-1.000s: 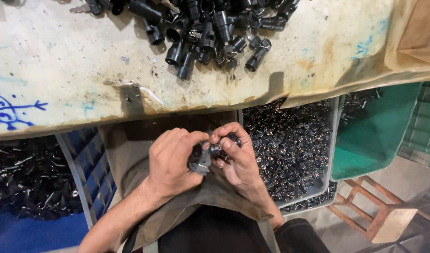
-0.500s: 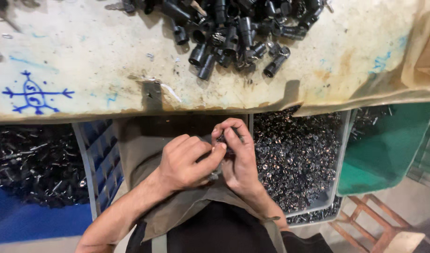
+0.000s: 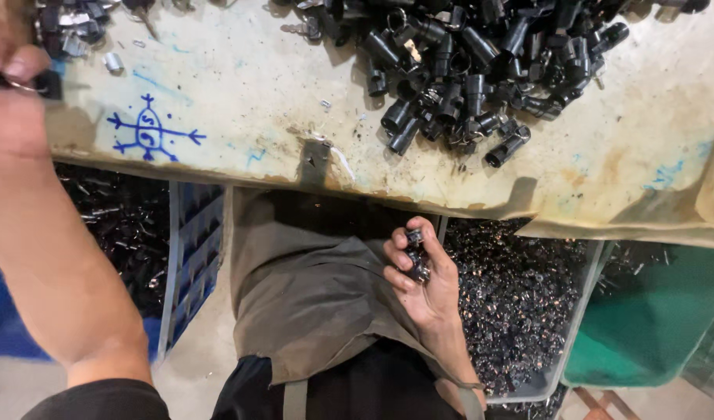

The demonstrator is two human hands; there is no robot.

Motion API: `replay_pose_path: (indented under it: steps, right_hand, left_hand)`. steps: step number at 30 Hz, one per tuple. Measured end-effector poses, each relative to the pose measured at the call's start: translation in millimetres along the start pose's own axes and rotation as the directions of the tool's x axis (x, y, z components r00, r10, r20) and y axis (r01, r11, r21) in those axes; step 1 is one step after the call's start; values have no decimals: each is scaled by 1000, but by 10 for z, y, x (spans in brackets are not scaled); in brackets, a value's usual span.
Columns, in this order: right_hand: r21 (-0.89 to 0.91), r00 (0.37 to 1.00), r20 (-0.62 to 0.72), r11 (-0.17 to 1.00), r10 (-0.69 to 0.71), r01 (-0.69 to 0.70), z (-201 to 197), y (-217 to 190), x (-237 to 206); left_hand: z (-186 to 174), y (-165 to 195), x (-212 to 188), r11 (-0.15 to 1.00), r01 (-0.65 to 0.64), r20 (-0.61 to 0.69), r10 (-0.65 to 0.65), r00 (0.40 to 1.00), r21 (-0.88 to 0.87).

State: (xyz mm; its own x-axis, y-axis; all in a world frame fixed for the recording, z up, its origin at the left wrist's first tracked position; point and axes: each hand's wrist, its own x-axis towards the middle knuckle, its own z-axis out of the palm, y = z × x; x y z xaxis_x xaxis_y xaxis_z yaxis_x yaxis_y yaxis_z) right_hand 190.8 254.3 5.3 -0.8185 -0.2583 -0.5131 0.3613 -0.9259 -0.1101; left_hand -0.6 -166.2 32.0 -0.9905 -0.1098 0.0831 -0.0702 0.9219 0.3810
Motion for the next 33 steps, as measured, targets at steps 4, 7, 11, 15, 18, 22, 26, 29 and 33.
replay_pose_path:
  steps: [4,7,11,15,18,22,26,29,33]
  right_hand:
    - [-15,994,-107,999,-30,28,83,31,-21]
    - [-13,997,-37,997,-72,72,84,73,-60]
    - [-85,981,-63,980,-186,180,9,115,-94]
    - [-332,945,-82,902,-317,274,-102,134,-117]
    - [-460,908,11,804,-419,377,-168,128,-121]
    - [-607,896,54,698,-441,380,-112,113,-126]
    - [-315,971,-69,928,-229,196,91,67,-101]
    - [-79,984,-159,994,-85,73,149,18,-54]
    - [36,1000,7,999,17,-18,7,14,-25]
  left_hand:
    - [101,487,-191,993,-108,-116,101,988,-49]
    - [228,1060,-613,937,-312,-313,254,915,-154]
    - [420,1759,-1338,625,-129,163,388,907,-770]
    - [623,2141,-1520,512,-314,78,606,792,-799]
    - [638,2217,-1475,520,-339,43,590,806,-784]
    - [687,2179,-1483,525,-386,23,613,790,-758]
    - [710,1887,-1452,573,-331,46,543,838,-750]
    - [459,1276,-1124,758,-458,-194,418,887,-463]
    - [-2,358,-509,996,30,-267,-8,964,80]
